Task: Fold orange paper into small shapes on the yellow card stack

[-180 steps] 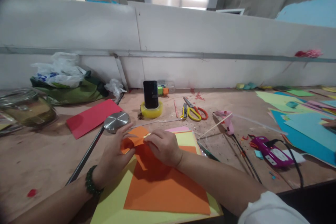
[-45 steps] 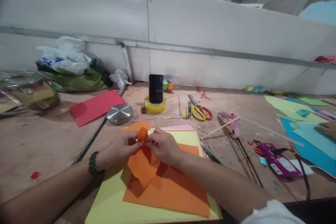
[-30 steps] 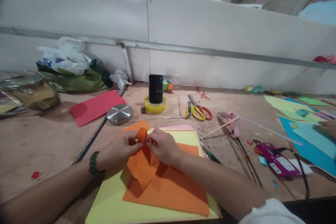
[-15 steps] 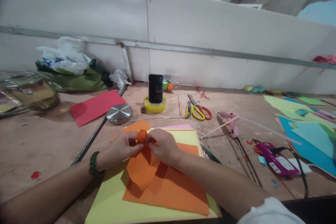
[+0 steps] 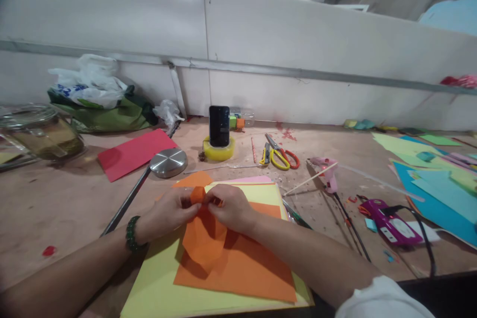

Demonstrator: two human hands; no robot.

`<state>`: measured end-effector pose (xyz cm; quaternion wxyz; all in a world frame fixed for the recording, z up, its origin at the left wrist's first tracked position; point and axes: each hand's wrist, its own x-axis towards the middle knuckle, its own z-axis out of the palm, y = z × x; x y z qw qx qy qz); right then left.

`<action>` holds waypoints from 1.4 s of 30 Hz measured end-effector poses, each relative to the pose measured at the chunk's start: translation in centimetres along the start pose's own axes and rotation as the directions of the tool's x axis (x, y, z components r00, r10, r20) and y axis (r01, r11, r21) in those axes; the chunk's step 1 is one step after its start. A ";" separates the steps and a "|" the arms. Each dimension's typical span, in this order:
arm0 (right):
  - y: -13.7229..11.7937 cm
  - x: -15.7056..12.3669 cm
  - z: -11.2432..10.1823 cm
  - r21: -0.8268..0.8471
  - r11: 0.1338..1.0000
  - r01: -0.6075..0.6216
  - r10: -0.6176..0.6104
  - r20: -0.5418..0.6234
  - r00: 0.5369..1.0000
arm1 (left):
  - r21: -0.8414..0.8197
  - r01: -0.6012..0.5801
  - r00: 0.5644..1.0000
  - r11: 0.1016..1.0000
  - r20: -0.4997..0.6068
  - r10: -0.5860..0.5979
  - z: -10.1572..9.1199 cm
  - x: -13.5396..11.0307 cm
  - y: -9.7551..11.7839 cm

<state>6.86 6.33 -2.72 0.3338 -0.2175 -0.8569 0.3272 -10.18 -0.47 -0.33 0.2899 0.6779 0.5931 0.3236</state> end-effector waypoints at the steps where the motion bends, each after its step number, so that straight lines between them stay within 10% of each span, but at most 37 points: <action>1: 0.0 0.0 -0.1 0.035 0.999 -0.005 0.006 -0.004 1.000 | -0.003 -0.015 1.000 1.000 0.003 0.015 0.0 0.0 0.0; 9: 0.7 0.8 -1.6 0.454 0.874 -0.172 0.213 -0.039 0.976 | -0.107 -0.060 0.992 0.992 -0.121 0.047 -0.4 0.2 0.3; 20: 0.5 0.5 -1.4 0.270 0.962 -0.045 0.062 -0.054 0.997 | 0.039 -0.236 0.933 0.971 -0.269 0.238 -0.7 0.0 0.7; 42: -0.5 0.6 -1.2 0.303 0.952 0.039 -0.065 0.075 0.995 | 0.133 -0.235 0.972 0.963 0.049 0.231 0.2 -0.4 0.4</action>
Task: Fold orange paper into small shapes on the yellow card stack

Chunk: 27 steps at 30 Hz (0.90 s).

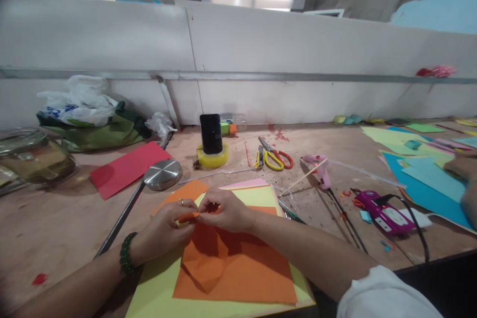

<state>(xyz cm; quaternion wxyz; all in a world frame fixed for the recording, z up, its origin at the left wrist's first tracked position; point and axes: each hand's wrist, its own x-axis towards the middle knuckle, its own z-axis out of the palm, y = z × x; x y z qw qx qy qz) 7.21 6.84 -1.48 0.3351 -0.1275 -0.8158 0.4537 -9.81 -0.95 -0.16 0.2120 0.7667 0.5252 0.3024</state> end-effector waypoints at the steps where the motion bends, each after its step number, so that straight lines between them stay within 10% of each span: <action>1: -0.1 0.0 0.0 0.024 1.000 -0.012 0.012 -0.001 1.000 | -0.003 -0.002 1.000 1.000 0.000 0.002 0.0 0.0 0.0; 18: -0.1 0.4 -0.4 0.106 0.991 -0.083 0.084 0.001 0.997 | 0.040 -0.034 0.999 0.999 0.003 0.034 -0.1 0.0 0.4; 23: 0.1 0.5 -1.0 0.165 0.980 -0.108 0.141 -0.206 0.968 | 0.014 -0.066 0.988 0.998 -0.142 0.067 -0.2 -0.1 0.3; 27: 0.7 0.3 -1.5 0.248 0.945 -0.213 0.233 -0.053 0.971 | 0.006 -0.166 0.942 0.986 -0.293 0.160 -0.2 -0.2 -0.3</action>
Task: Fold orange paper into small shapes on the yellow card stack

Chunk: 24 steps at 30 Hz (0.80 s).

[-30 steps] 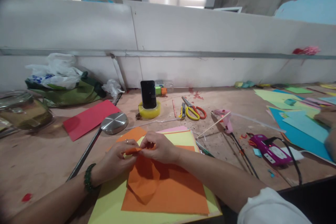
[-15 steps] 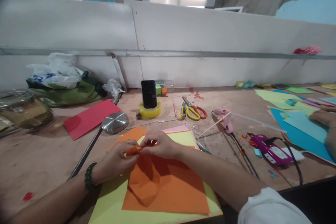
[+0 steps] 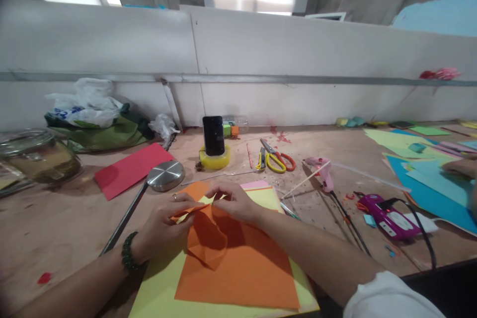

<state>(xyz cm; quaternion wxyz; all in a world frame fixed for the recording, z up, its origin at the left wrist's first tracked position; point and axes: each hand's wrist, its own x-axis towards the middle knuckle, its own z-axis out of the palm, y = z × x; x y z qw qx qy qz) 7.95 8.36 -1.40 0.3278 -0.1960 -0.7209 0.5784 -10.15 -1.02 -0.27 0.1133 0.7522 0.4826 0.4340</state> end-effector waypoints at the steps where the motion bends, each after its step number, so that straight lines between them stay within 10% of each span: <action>1: 0.1 0.0 -0.1 0.034 0.999 -0.034 0.033 0.043 0.999 | -0.001 -0.025 0.999 1.000 -0.028 0.025 0.0 0.0 -0.1; 8: -0.2 -0.3 0.0 0.047 0.999 0.005 -0.012 0.138 0.990 | 0.014 -0.133 0.983 0.991 -0.127 0.133 -0.5 0.3 0.0; 14: -0.7 -0.9 0.4 -0.163 0.969 0.187 -0.189 0.002 0.982 | 0.054 -0.102 0.979 0.993 -0.173 0.110 -0.5 0.4 0.1; 24: 0.0 -1.3 1.4 -0.754 0.563 0.339 -0.519 -0.003 0.855 | 0.355 -0.165 0.968 0.920 -0.120 0.220 -0.4 -0.5 0.1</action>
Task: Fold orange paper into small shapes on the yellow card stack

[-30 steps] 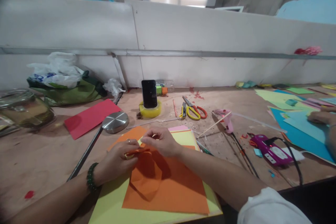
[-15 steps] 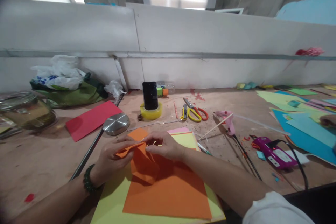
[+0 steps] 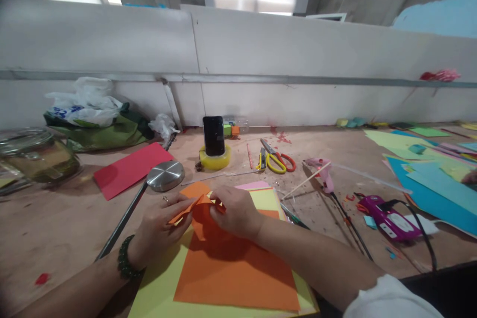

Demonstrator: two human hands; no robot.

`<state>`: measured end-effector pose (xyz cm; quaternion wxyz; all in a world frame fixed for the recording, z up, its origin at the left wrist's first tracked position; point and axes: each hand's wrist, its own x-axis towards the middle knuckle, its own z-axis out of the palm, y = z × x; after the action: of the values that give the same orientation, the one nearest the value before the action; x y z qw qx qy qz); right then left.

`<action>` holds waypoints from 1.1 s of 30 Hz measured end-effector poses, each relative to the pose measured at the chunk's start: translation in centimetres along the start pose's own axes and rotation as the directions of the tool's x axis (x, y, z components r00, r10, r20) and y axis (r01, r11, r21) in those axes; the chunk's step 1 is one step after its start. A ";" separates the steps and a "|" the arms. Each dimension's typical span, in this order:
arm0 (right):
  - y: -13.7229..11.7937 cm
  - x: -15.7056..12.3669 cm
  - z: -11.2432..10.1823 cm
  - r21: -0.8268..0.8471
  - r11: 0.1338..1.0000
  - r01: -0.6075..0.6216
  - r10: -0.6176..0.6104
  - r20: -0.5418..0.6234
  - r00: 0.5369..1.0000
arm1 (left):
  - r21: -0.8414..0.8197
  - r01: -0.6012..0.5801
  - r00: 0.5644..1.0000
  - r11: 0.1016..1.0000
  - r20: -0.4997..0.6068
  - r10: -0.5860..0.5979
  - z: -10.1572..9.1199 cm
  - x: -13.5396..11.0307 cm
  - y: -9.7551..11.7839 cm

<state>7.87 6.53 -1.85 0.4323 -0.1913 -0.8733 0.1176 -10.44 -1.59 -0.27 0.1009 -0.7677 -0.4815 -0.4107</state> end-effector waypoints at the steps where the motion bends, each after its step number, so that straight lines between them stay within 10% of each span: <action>1: 0.1 0.1 0.0 -0.033 0.999 0.012 -0.012 -0.006 1.000 | 0.021 -0.019 1.000 1.000 0.018 0.018 0.0 -0.1 0.0; 9: 0.2 0.3 -0.2 -0.276 0.947 0.167 -0.157 0.059 0.986 | 0.087 -0.033 0.995 0.996 0.097 0.024 0.4 -0.8 0.1; 33: 0.0 0.3 -0.5 -0.279 0.922 0.268 -0.269 0.036 0.963 | 0.102 -0.028 0.994 0.994 0.106 0.017 0.5 -0.6 0.8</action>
<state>8.10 6.67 -1.39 0.4141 -0.1295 -0.8984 -0.0680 -9.64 -2.12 -0.79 0.1198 -0.7872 -0.4981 -0.3432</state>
